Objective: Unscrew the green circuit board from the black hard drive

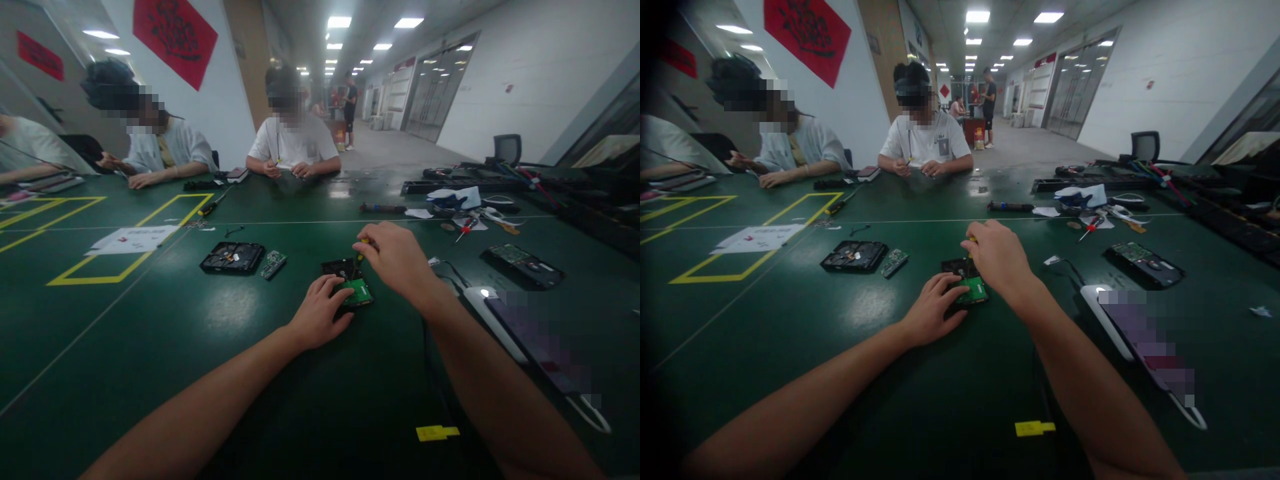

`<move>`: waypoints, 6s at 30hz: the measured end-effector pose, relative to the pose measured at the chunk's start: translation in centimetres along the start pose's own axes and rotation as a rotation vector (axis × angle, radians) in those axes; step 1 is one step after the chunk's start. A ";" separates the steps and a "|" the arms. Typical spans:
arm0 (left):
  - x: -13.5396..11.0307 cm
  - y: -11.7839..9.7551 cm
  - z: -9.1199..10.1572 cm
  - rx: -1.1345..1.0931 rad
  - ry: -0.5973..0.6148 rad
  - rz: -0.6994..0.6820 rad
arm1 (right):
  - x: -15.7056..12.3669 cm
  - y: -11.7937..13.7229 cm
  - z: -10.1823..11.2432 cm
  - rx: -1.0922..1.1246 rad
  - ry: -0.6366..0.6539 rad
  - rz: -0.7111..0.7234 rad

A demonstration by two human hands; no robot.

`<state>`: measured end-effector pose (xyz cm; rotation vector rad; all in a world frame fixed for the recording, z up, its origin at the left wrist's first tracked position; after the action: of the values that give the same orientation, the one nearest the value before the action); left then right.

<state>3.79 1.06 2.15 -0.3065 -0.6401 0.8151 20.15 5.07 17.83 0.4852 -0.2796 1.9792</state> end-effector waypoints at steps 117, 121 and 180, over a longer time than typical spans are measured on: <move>0.0 -0.1 0.1 0.005 -0.004 -0.006 | 0.5 -1.6 -2.0 0.766 0.328 -0.090; 0.0 -0.1 0.0 0.007 -0.001 -0.006 | 0.4 -1.5 -2.1 0.786 0.327 -0.098; 0.0 -0.3 0.3 0.007 0.012 -0.002 | 1.4 -2.7 -6.2 1.136 0.188 -0.196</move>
<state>3.79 0.89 2.52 -0.3046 -0.6262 0.8127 20.72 9.92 12.89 0.9654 1.0312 1.8143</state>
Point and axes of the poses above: each hand's wrist, its own x-axis towards the middle knuckle, its own z-axis out of the back of the hand, y = z × x, the point moved 4 cm from there along x, towards the middle knuckle, and after that the axes turned 13 degrees about -x, right-handed, at the moved point
